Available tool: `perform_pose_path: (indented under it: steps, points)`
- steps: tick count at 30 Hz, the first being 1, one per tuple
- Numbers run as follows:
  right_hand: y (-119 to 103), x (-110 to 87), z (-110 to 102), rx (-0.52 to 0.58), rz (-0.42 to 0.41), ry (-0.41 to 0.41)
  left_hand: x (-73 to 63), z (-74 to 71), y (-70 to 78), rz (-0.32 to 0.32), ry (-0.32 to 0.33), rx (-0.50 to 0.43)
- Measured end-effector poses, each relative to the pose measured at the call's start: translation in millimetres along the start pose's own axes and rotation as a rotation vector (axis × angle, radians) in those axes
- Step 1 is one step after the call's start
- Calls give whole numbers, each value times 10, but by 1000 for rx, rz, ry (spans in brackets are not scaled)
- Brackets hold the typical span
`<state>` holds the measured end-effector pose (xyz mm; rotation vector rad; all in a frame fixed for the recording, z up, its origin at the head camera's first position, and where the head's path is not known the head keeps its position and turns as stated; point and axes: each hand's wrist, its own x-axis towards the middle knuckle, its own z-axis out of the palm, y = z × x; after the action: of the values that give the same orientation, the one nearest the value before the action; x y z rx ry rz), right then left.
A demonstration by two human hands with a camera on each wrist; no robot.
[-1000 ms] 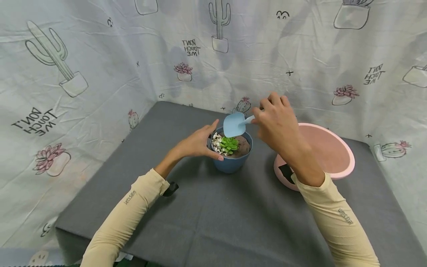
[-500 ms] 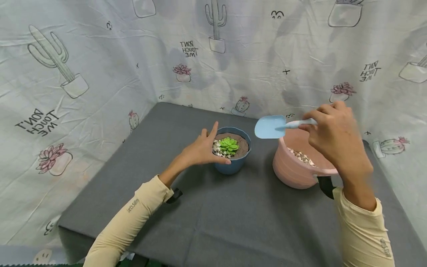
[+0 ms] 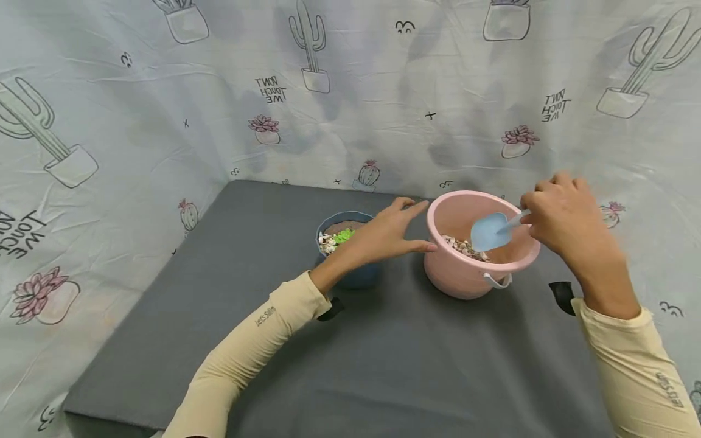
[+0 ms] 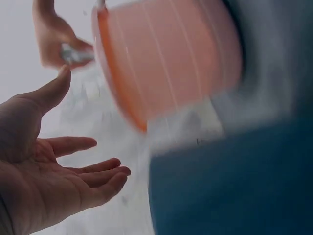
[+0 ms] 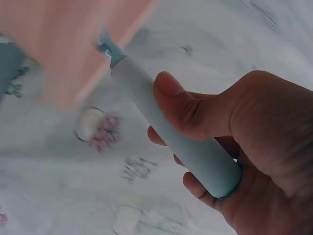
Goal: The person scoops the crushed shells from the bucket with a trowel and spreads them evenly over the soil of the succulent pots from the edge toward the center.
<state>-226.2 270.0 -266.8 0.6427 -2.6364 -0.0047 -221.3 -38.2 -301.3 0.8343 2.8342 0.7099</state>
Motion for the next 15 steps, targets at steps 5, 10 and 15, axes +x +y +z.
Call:
perform_pose_path:
  steps: [5, 10, 15]
  points:
    - [-91, 107, 292, -79, -72, -38, 205, 214, 178, 31, 5, -15]
    - [-154, 116, 490, -92, -80, -132, 217, 313, 201, 50, 68, -14]
    - [-110, 75, 590, -15, -81, -100, 225, 340, 191, 115, 101, 14]
